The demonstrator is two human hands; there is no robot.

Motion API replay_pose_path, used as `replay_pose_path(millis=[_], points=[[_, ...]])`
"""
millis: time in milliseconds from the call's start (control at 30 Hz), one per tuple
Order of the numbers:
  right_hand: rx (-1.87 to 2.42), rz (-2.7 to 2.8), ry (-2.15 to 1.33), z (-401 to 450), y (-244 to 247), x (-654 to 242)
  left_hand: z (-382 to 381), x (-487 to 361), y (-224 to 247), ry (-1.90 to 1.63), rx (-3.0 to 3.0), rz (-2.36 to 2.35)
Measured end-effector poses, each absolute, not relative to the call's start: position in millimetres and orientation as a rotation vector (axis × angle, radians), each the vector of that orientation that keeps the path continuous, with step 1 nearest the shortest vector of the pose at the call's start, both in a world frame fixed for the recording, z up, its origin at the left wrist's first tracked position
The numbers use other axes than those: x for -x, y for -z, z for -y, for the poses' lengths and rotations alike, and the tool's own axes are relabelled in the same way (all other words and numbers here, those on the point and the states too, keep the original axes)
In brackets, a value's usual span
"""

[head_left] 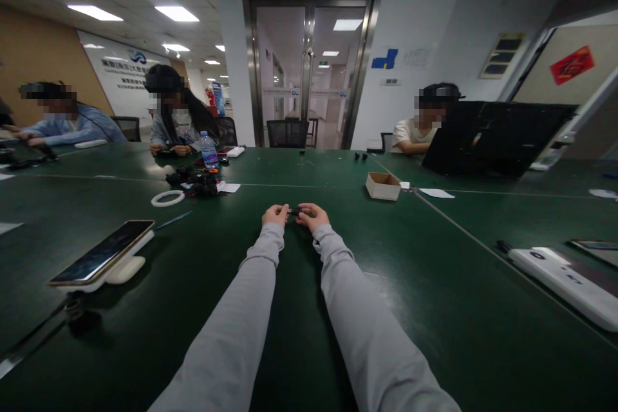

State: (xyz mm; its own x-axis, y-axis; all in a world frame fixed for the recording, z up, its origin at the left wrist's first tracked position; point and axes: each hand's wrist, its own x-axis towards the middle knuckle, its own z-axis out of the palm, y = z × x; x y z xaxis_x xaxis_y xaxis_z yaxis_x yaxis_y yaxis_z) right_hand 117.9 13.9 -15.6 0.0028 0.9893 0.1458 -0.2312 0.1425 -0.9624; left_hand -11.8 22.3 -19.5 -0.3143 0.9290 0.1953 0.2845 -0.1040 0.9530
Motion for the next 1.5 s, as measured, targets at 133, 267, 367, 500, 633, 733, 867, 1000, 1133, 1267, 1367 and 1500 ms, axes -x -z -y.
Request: replay_pose_path(millis=[133, 267, 367, 500, 633, 733, 867, 1000, 1133, 1267, 1367, 1500], points=[[0.913, 1.134, -1.220, -14.3, 16.4, -118.9, -18.7, 12.2, 14.9, -1.384, -1.336, -1.630], [0.881, 1.141, -1.238, -16.1, 19.3, -120.8, -13.7, 14.6, 8.1, -1.278, -1.394, -1.740], [0.831, 1.147, -1.276, -18.1, 22.5, -122.4, -11.0, 16.6, 3.8, -1.202, -1.496, -1.821], [0.767, 1.151, -1.314, -19.1, 24.5, -123.4, -9.4, 18.1, 0.9, -1.098, -1.596, -1.928], [0.784, 1.143, -1.343, -17.8, 21.8, -123.7, -8.4, 18.8, 0.8, -1.074, -1.644, -1.959], [0.828, 1.115, -1.353, -17.4, 19.1, -124.4, -9.7, 19.3, 4.7, -1.139, -1.641, -1.866], [0.890, 1.087, -1.322, -19.1, 18.0, -124.9, -15.0, 19.6, 13.3, -1.236, -1.603, -1.675], [0.938, 1.034, -1.295, -21.5, 18.5, -124.5, -14.0, 16.6, 12.5, -1.337, -1.501, -1.447], [0.971, 0.950, -1.273, -23.3, 18.7, -124.3, -6.2, 12.4, 3.8, -1.345, -1.442, -1.204], [0.990, 0.981, -1.253, -22.7, 18.2, -124.3, -7.6, 12.5, 5.3, -1.330, -1.431, -1.247], [0.983, 1.014, -1.240, -20.9, 17.4, -124.2, -14.2, 15.4, 12.2, -1.320, -1.465, -1.330], [0.967, 1.040, -1.231, -18.4, 16.5, -123.9, -17.4, 19.4, 15.1, -1.256, -1.562, -1.472]])
